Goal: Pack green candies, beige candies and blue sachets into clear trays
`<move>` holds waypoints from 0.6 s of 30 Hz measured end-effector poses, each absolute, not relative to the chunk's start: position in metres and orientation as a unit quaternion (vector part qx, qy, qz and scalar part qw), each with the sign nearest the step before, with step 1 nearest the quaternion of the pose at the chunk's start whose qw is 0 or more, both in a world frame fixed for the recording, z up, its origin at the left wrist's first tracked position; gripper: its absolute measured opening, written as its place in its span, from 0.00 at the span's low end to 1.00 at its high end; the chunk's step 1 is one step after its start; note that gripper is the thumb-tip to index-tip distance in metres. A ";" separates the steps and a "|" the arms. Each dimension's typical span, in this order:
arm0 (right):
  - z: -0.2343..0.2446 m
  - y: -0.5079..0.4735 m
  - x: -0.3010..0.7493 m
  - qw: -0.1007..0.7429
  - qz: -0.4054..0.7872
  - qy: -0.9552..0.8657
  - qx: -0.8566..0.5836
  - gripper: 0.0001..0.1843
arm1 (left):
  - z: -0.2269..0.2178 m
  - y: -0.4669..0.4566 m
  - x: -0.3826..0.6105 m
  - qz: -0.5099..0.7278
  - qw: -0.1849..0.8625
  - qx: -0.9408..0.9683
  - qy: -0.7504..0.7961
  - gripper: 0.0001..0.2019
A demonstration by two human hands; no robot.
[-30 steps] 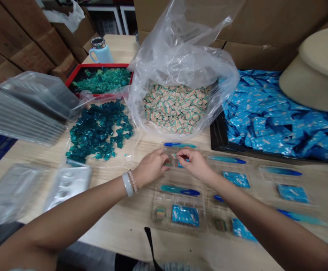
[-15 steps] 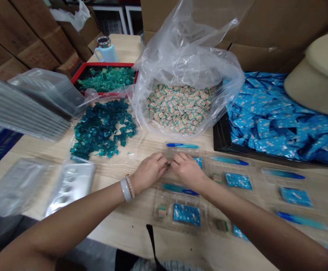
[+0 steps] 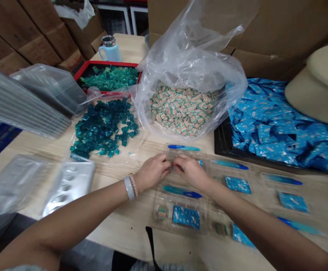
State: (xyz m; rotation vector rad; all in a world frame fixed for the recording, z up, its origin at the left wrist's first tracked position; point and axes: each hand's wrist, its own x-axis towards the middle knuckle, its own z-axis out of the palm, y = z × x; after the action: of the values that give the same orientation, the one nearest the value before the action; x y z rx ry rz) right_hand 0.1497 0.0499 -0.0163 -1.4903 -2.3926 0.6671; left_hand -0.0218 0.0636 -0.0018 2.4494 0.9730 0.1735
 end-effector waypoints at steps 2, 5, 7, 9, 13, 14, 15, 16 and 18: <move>-0.015 0.050 0.148 0.112 0.227 -0.824 -0.507 0.09 | -0.002 0.062 -0.022 0.061 0.248 0.898 0.358 0.07; -0.007 0.055 0.151 0.117 0.236 -0.824 -0.502 0.10 | -0.001 0.064 -0.023 0.065 0.256 0.895 0.359 0.07; 0.000 0.061 0.157 0.146 0.238 -0.810 -0.515 0.09 | 0.002 0.071 -0.025 0.087 0.273 0.892 0.350 0.08; 0.006 0.070 0.167 0.183 0.230 -0.783 -0.548 0.09 | 0.006 0.082 -0.029 0.124 0.287 0.881 0.355 0.08; 0.012 0.085 0.182 0.211 0.184 -0.751 -0.599 0.10 | 0.017 0.093 -0.042 0.151 0.302 0.853 0.399 0.09; 0.013 0.086 0.184 0.216 0.163 -0.754 -0.599 0.10 | 0.019 0.089 -0.045 0.146 0.304 0.854 0.396 0.09; 0.014 0.085 0.185 0.223 0.141 -0.757 -0.598 0.12 | 0.021 0.082 -0.048 0.140 0.304 0.858 0.389 0.09; 0.016 0.081 0.185 0.227 0.123 -0.759 -0.598 0.13 | 0.024 0.072 -0.051 0.133 0.305 0.863 0.380 0.09; 0.020 0.065 0.182 0.223 0.118 -0.760 -0.599 0.10 | 0.028 0.045 -0.056 0.107 0.313 0.871 0.363 0.10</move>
State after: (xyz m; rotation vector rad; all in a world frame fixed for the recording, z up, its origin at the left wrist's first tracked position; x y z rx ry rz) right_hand 0.1817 0.0651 0.0204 -1.6535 -2.0978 0.3255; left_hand -0.0563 0.0453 0.0276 2.2979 0.9570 0.2812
